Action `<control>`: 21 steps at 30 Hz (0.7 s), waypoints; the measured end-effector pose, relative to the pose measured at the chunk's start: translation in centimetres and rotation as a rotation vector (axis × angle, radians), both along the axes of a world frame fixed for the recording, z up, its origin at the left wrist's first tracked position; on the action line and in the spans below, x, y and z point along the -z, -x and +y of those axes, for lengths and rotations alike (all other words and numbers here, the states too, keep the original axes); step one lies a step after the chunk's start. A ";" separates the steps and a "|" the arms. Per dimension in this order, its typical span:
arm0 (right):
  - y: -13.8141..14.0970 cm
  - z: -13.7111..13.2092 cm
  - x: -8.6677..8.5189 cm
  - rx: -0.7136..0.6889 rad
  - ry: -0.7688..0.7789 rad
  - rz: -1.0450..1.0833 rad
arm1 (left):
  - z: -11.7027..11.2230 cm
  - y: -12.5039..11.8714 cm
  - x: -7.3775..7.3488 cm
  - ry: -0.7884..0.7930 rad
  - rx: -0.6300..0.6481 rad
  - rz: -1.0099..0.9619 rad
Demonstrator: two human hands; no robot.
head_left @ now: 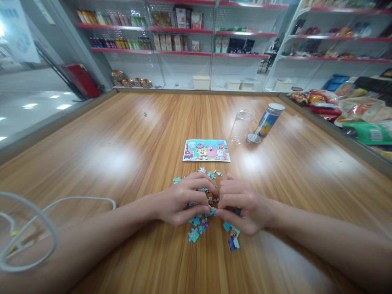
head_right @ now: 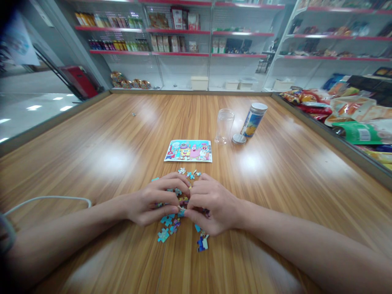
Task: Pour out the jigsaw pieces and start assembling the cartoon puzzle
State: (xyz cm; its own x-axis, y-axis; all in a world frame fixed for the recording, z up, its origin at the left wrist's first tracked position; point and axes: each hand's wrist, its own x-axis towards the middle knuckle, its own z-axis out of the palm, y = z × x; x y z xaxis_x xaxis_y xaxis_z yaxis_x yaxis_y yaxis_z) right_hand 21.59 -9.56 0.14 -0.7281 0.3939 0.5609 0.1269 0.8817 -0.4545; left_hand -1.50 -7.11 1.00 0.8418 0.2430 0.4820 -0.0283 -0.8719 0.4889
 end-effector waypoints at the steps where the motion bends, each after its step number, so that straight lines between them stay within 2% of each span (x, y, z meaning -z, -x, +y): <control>1: -0.1 0.0 0.0 -0.031 0.017 -0.008 | 0.0 0.1 0.0 -0.020 -0.003 -0.004; 3: -0.1 0.0 0.0 -0.083 0.028 -0.068 | 0.0 0.4 -0.1 -0.085 -0.020 -0.023; 5: -0.3 0.2 -0.1 -0.076 -0.008 -0.155 | -0.3 0.5 -0.2 -0.185 -0.034 -0.044; 7: -0.7 0.7 -0.4 0.010 -0.069 -0.197 | -0.9 0.4 -0.4 -0.313 -0.013 -0.051; 10: -1.6 1.9 -0.7 0.209 -0.115 -0.092 | -1.9 -0.1 -0.5 -0.451 0.090 0.020; 14: -2.9 3.7 -0.4 0.350 -0.033 0.083 | -2.4 -0.5 -0.5 -0.434 0.168 0.132; 18: -3.2 4.4 -0.1 0.325 0.077 0.064 | -2.1 -0.3 -0.6 -0.309 0.158 0.143; 21: -3.5 4.6 0.0 0.263 0.178 0.001 | -1.7 -0.3 -0.6 -0.302 0.105 0.208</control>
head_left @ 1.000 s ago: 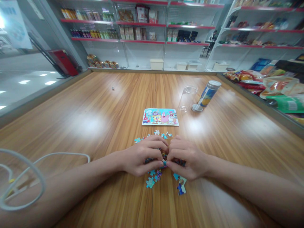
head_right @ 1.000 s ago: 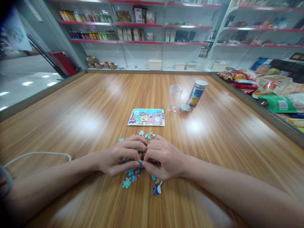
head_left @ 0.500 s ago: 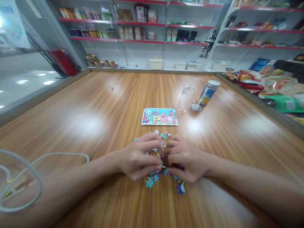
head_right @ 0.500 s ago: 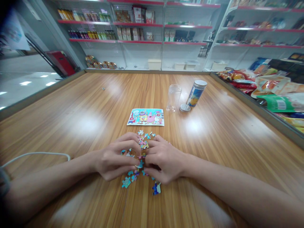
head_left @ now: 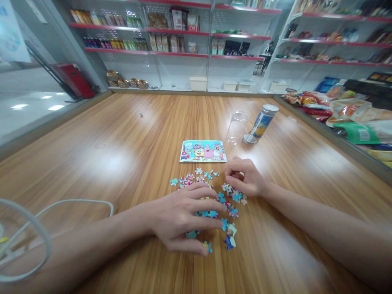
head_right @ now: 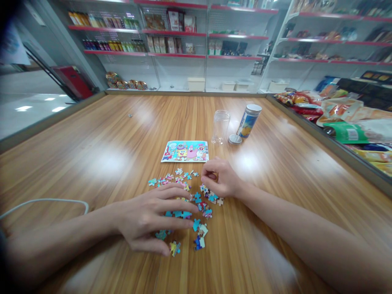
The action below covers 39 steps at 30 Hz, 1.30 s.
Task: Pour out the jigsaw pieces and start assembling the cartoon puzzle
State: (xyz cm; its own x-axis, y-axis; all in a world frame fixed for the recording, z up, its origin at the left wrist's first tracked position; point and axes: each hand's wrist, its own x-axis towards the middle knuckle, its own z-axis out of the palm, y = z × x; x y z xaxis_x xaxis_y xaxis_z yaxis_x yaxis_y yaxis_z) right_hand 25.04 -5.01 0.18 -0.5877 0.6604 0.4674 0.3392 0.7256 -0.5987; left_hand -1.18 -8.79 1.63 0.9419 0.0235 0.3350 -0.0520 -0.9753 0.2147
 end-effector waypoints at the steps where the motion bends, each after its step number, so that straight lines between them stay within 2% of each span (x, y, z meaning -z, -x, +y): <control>1: -0.2 0.1 0.0 -0.037 0.024 -0.027 | 0.1 0.0 0.0 -0.016 -0.027 0.028; 6: -1.0 1.2 0.1 -0.193 0.013 -0.183 | 0.7 -0.1 0.5 -0.003 -0.084 0.113; 12: -0.5 1.1 0.5 -0.171 -0.011 -0.207 | 1.0 0.3 1.0 -0.032 -0.144 0.065; 18: -1.0 1.6 0.0 -0.271 0.027 -0.203 | 1.1 0.3 1.2 -0.030 -0.174 0.077; 26: -0.4 1.7 0.6 -0.109 0.032 -0.209 | 1.1 0.4 1.2 0.021 -0.194 0.039; 33: -0.6 1.8 0.6 -0.124 0.046 -0.189 | 1.2 0.5 1.1 0.010 -0.125 0.073; 39: -0.7 1.6 0.5 -0.142 0.018 -0.204 | 1.2 0.6 1.3 -0.013 -0.197 0.076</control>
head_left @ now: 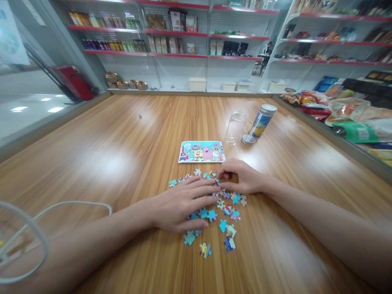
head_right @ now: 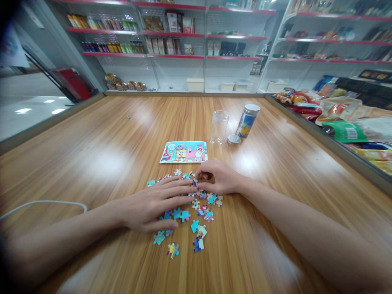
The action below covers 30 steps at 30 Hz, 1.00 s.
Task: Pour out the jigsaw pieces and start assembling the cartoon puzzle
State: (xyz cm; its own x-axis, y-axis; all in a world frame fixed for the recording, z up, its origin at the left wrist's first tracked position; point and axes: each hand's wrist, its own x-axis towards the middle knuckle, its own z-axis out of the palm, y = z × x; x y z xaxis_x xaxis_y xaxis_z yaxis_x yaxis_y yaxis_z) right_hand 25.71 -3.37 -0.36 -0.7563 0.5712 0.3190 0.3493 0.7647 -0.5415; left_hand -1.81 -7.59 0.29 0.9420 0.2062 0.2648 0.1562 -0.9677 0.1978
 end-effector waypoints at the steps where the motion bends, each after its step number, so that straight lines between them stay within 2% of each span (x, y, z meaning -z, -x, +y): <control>1: 0.0 0.0 0.0 0.004 -0.003 -0.001 | 0.0 0.0 0.0 0.000 -0.016 0.002; 7: -0.1 -0.2 -0.2 -0.003 0.025 -0.001 | 0.2 -0.1 0.2 -0.002 -0.048 -0.063; 14: -0.3 -0.2 -0.6 -0.134 0.014 -0.039 | 0.3 0.1 0.6 0.034 -0.090 -0.098; 30: -0.4 0.1 -0.6 -0.126 0.050 0.001 | 0.3 0.2 0.5 0.053 -0.091 -0.076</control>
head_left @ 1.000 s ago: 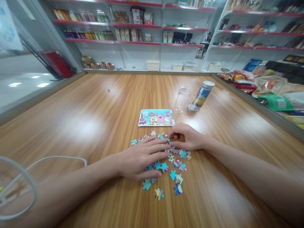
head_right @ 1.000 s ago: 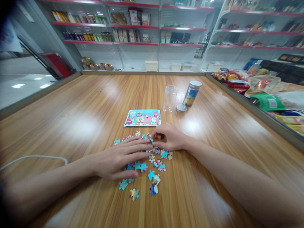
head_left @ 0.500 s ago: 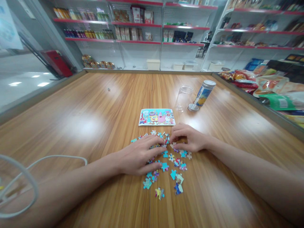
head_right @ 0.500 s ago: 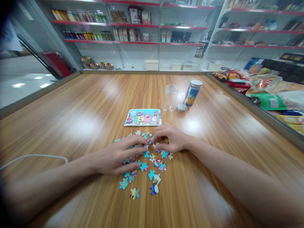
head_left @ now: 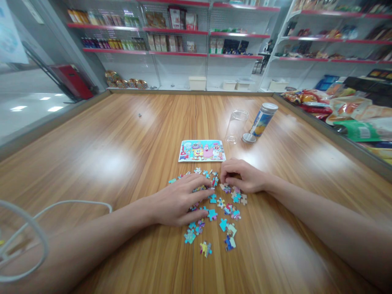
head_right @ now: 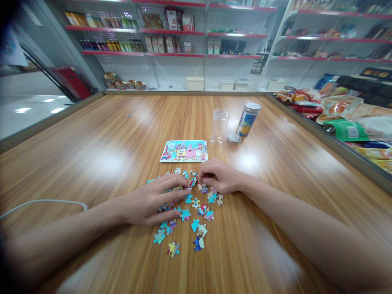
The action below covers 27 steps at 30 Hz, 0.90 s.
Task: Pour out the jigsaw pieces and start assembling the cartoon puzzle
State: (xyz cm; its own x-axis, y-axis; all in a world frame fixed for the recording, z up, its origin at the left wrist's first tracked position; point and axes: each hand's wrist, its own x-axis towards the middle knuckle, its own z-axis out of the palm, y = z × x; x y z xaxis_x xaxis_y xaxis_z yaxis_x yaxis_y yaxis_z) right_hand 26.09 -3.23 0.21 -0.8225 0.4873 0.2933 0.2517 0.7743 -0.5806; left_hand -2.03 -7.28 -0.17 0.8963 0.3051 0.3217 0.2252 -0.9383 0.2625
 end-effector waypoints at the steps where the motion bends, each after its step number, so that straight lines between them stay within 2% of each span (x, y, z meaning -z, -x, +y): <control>1: -0.1 0.0 -0.1 -0.011 0.006 0.000 | 0.0 0.0 0.0 0.001 0.001 0.003; 15: -0.3 0.2 -0.2 -0.068 0.001 -0.046 | 0.0 -0.1 -0.1 -0.004 0.029 0.032; 27: 0.0 0.0 -0.5 -0.033 0.026 -0.062 | 0.0 -0.1 -0.3 0.016 -0.010 0.046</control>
